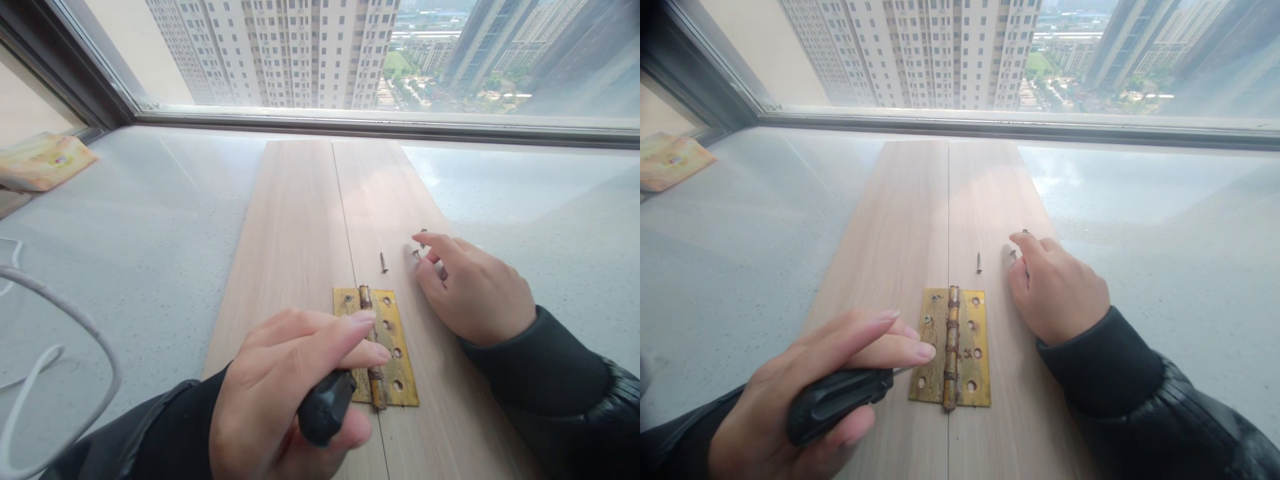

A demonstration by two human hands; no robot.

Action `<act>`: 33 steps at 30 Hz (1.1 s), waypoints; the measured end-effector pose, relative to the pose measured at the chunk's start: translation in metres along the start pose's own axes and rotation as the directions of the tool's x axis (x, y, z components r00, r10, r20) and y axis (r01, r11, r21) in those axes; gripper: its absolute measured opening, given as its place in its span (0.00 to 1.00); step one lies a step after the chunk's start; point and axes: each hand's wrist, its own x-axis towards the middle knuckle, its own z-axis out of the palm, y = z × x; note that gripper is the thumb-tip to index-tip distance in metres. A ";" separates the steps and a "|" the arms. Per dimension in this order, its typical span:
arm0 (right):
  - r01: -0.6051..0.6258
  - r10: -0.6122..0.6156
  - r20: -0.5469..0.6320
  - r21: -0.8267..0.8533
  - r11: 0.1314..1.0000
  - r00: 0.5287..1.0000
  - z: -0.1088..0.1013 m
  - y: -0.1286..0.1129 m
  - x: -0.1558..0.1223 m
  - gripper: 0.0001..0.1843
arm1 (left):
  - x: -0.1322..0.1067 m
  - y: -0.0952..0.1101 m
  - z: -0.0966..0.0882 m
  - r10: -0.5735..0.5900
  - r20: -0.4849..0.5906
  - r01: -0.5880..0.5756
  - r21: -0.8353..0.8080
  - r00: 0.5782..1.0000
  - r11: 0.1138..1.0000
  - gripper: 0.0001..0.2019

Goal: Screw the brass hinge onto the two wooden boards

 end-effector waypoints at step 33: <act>0.088 0.033 -0.257 0.445 0.891 0.966 -0.011 -0.011 -0.002 0.03 | 0.010 0.001 0.001 0.079 0.027 -0.078 -0.047 0.997 0.996 0.13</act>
